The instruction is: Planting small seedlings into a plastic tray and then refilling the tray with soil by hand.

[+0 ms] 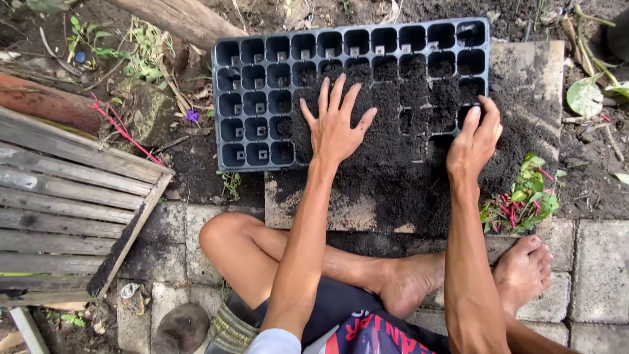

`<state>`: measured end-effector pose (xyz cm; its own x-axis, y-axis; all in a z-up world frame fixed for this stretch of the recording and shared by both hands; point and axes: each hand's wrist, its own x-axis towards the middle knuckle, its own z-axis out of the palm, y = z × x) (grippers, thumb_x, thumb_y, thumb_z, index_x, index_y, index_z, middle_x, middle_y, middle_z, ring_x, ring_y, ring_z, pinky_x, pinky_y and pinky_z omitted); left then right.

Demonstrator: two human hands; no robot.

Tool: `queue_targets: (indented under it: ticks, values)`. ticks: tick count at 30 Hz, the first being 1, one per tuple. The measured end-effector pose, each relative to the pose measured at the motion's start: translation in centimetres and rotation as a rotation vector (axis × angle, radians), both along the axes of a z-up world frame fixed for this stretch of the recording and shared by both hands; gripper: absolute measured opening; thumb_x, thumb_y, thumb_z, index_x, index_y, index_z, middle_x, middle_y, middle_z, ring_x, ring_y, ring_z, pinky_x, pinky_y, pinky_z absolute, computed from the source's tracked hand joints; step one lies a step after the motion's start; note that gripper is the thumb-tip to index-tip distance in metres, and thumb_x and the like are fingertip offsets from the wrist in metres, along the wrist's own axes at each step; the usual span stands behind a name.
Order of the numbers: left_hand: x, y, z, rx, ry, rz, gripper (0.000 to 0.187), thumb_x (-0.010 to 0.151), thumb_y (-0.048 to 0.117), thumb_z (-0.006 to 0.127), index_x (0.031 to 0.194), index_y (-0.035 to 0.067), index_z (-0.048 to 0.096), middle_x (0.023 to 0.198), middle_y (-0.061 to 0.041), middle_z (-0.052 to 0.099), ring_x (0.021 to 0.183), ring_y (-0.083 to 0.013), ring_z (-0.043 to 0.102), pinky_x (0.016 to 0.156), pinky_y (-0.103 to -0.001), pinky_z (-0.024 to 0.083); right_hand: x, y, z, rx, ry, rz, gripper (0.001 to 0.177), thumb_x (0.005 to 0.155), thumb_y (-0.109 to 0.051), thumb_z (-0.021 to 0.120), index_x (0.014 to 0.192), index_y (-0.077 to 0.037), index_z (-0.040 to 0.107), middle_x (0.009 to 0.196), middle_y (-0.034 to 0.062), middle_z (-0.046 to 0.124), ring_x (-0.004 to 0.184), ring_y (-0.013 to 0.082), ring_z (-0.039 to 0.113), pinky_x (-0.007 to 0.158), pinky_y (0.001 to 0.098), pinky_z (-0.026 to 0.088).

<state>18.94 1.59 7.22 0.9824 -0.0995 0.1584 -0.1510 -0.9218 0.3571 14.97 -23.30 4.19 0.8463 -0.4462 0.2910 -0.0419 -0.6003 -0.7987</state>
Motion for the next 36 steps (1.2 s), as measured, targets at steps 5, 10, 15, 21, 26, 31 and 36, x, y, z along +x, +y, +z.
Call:
queue_targets:
  ticks: [5, 10, 15, 21, 26, 31, 36]
  values:
    - [-2.5, 0.7, 1.2, -0.180, -0.265, -0.006, 0.046, 0.104, 0.053, 0.053, 0.136, 0.022, 0.061, 0.153, -0.008, 0.049, 0.149, -0.0322, 0.037, 0.120, -0.071, 0.019, -1.3, 0.2, 1.8, 0.016, -0.113, 0.056, 0.031, 0.117, -0.028, 0.043, 0.137, -0.006, 0.054, 0.135, 0.0254, 0.057, 0.124, 0.0486, 0.053, 0.105, 0.0561, 0.039]
    - [-11.3, 3.8, -0.9, -0.404, -0.503, 0.399, 0.034, 0.104, 0.026, 0.059, 0.135, 0.014, 0.058, 0.141, -0.010, 0.054, 0.135, -0.0315, 0.048, 0.115, -0.054, 0.034, -6.7, 3.2, -0.4, -0.095, -0.141, -0.179, 0.039, 0.111, -0.036, 0.045, 0.140, -0.011, 0.053, 0.141, 0.0168, 0.051, 0.132, 0.0348, 0.049, 0.112, 0.0510, 0.033]
    - [-14.2, 2.6, -1.1, -0.539, -0.397, 0.682, 0.057, 0.106, 0.022, 0.061, 0.155, 0.014, 0.033, 0.158, -0.015, 0.028, 0.146, -0.0358, 0.035, 0.120, -0.052, 0.033, -11.7, 8.7, -2.4, -0.069, -0.103, -0.278, 0.064, 0.102, -0.047, 0.056, 0.153, -0.012, 0.041, 0.155, 0.0209, 0.037, 0.146, 0.0387, 0.037, 0.119, 0.0562, 0.025]
    - [-13.1, 0.8, -3.4, -0.507, -0.240, 0.775, 0.065, 0.107, 0.034, 0.058, 0.159, 0.014, 0.026, 0.158, -0.019, 0.030, 0.148, -0.0362, 0.030, 0.124, -0.057, 0.016, -14.1, 11.5, -4.6, -0.140, 0.023, -0.209, 0.092, 0.091, -0.065, 0.059, 0.158, -0.008, 0.031, 0.166, 0.0283, 0.017, 0.153, 0.0479, 0.019, 0.118, 0.0709, 0.008]
    - [-12.7, -1.2, -2.1, -0.654, -0.181, 0.777, 0.059, 0.108, 0.032, 0.050, 0.158, 0.014, 0.023, 0.157, -0.024, 0.031, 0.149, -0.0435, 0.030, 0.121, -0.060, 0.019, -12.5, 12.2, -5.7, -0.258, 0.077, -0.278, 0.086, 0.097, -0.063, 0.060, 0.160, -0.011, 0.032, 0.168, 0.0277, 0.012, 0.156, 0.0446, 0.013, 0.122, 0.0630, 0.011]
    - [-13.6, -4.7, -1.0, -0.604, -0.164, 0.696, 0.057, 0.108, 0.034, 0.047, 0.156, 0.011, 0.027, 0.151, -0.028, 0.036, 0.143, -0.0431, 0.037, 0.117, -0.063, 0.024, -10.5, 11.4, -5.5, -0.093, 0.101, -0.239, 0.084, 0.101, -0.056, 0.059, 0.165, -0.015, 0.025, 0.169, 0.0266, 0.002, 0.156, 0.0486, 0.005, 0.122, 0.0686, 0.012]
    - [-14.8, -6.8, -4.5, -0.623, -0.152, 0.546, 0.058, 0.107, 0.031, 0.044, 0.155, 0.004, 0.026, 0.148, -0.033, 0.040, 0.141, -0.0488, 0.038, 0.118, -0.067, 0.019, -10.4, 11.8, -6.1, 0.062, 0.070, -0.225, 0.070, 0.106, -0.044, 0.051, 0.166, -0.018, 0.025, 0.169, 0.0250, 0.004, 0.156, 0.0480, 0.007, 0.122, 0.0676, 0.014]
